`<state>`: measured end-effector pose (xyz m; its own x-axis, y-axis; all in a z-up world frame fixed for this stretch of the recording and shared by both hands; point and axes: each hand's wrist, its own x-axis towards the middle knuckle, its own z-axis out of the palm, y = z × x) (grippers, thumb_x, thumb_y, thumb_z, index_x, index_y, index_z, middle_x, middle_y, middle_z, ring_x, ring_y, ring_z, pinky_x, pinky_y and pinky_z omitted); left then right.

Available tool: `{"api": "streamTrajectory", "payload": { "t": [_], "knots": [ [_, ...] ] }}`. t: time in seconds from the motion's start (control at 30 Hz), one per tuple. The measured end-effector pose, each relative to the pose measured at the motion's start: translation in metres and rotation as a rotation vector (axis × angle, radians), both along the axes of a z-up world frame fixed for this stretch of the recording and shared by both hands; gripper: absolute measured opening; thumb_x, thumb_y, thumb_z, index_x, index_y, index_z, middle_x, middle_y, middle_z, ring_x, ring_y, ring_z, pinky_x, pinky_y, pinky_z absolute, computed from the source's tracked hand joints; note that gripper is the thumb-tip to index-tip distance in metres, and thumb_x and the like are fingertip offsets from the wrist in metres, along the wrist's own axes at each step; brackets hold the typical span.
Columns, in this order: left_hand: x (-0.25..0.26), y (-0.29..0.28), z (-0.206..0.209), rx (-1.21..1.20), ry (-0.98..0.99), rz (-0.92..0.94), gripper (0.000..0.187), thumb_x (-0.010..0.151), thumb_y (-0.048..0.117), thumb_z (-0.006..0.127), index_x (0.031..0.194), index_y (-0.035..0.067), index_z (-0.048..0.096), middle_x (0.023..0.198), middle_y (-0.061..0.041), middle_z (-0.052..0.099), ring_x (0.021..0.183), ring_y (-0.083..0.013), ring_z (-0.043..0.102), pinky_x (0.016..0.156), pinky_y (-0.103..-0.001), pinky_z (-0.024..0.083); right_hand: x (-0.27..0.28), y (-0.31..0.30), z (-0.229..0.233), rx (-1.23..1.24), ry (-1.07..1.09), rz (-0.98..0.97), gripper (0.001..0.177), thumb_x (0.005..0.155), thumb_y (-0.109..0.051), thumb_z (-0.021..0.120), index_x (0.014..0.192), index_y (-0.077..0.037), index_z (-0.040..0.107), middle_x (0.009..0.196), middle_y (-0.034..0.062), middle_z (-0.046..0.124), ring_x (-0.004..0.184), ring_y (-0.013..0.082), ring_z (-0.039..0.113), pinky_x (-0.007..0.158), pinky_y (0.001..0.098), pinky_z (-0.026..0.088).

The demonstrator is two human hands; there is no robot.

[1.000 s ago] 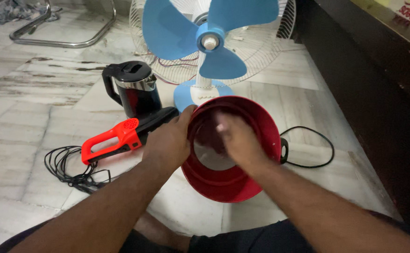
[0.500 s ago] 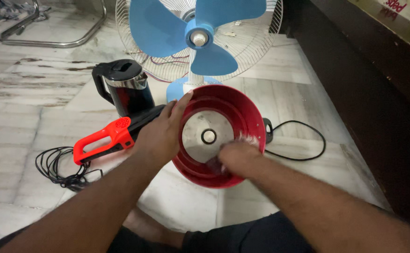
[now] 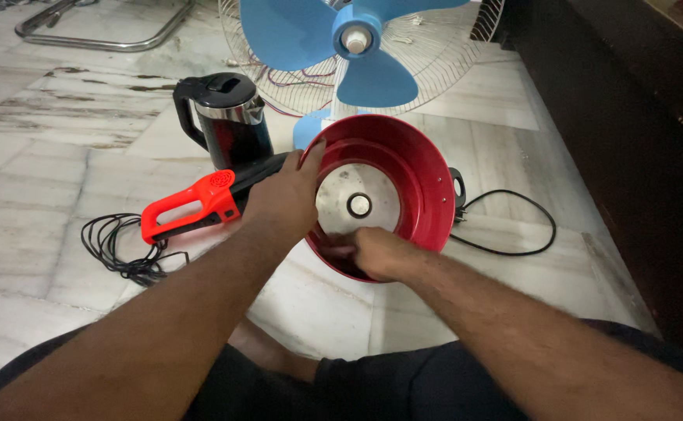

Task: The person scrubs the exterior and interior of a red cooking pot using a cloth. They wipe the bottom, sides, and the inside surface of the pot while sitting on the floor.

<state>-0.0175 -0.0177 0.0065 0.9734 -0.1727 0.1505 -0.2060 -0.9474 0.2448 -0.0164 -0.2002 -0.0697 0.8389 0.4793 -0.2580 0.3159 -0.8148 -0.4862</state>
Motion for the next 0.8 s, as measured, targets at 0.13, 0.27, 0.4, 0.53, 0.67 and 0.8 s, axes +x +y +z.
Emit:
{"api": "streamTrajectory", "payload": {
  "t": [0.13, 0.27, 0.4, 0.53, 0.67, 0.8],
  "knots": [
    [-0.005, 0.002, 0.009, 0.010, 0.082, 0.014, 0.112, 0.075, 0.024, 0.079, 0.162, 0.027, 0.009, 0.153, -0.015, 0.041, 0.117, -0.0391, 0.063, 0.091, -0.050, 0.055, -0.002, 0.010, -0.006, 0.227, 0.094, -0.003, 0.039, 0.093, -0.013, 0.056, 0.129, -0.018, 0.069, 0.117, 0.0166, 0.076, 0.108, 0.0285, 0.073, 0.097, 0.0382, 0.053],
    [-0.005, 0.011, 0.008, -0.116, 0.046, 0.048, 0.098, 0.091, 0.008, 0.059, 0.164, 0.028, -0.003, 0.154, -0.015, 0.042, 0.117, -0.0391, 0.064, 0.090, -0.051, 0.056, 0.010, -0.018, 0.008, -0.132, 0.032, 0.126, 0.035, 0.090, -0.014, 0.061, 0.122, -0.017, 0.074, 0.115, 0.0163, 0.076, 0.107, 0.0285, 0.072, 0.092, 0.0403, 0.054],
    [0.000, 0.008, 0.004, -0.117, 0.081, 0.116, 0.098, 0.092, 0.011, 0.059, 0.163, 0.020, -0.008, 0.155, -0.012, 0.042, 0.115, -0.0385, 0.065, 0.089, -0.052, 0.055, 0.005, -0.037, 0.038, -0.332, 0.005, -0.023, 0.036, 0.092, -0.018, 0.054, 0.120, -0.029, 0.073, 0.104, 0.0014, 0.084, 0.103, 0.0192, 0.075, 0.091, 0.0382, 0.056],
    [0.001, 0.004, 0.002, -0.098, 0.084, 0.152, 0.096, 0.091, 0.011, 0.058, 0.163, 0.017, -0.006, 0.156, -0.012, 0.040, 0.114, -0.0375, 0.066, 0.089, -0.050, 0.056, -0.004, -0.039, 0.050, -0.609, -0.348, 0.059, 0.032, 0.087, -0.023, 0.063, 0.115, -0.025, 0.077, 0.109, 0.0016, 0.077, 0.113, 0.0211, 0.066, 0.100, 0.0418, 0.049],
    [-0.004, 0.001, 0.000, -0.095, 0.088, 0.184, 0.091, 0.095, 0.016, 0.056, 0.163, 0.017, -0.004, 0.155, -0.013, 0.042, 0.114, -0.0371, 0.066, 0.089, -0.051, 0.056, -0.022, -0.039, 0.054, -0.325, -0.156, -0.022, 0.036, 0.092, -0.014, 0.053, 0.119, -0.026, 0.074, 0.111, -0.0076, 0.080, 0.114, 0.0172, 0.068, 0.107, 0.0470, 0.041],
    [-0.008, -0.003, -0.004, -0.067, 0.094, 0.231, 0.088, 0.097, 0.011, 0.052, 0.165, 0.019, -0.002, 0.158, -0.013, 0.040, 0.115, -0.0383, 0.066, 0.091, -0.051, 0.056, -0.023, -0.034, 0.073, -0.305, 0.021, 0.110, 0.037, 0.092, -0.011, 0.054, 0.120, -0.021, 0.076, 0.119, 0.0023, 0.076, 0.112, 0.0245, 0.069, 0.098, 0.0415, 0.052]
  ]
}}
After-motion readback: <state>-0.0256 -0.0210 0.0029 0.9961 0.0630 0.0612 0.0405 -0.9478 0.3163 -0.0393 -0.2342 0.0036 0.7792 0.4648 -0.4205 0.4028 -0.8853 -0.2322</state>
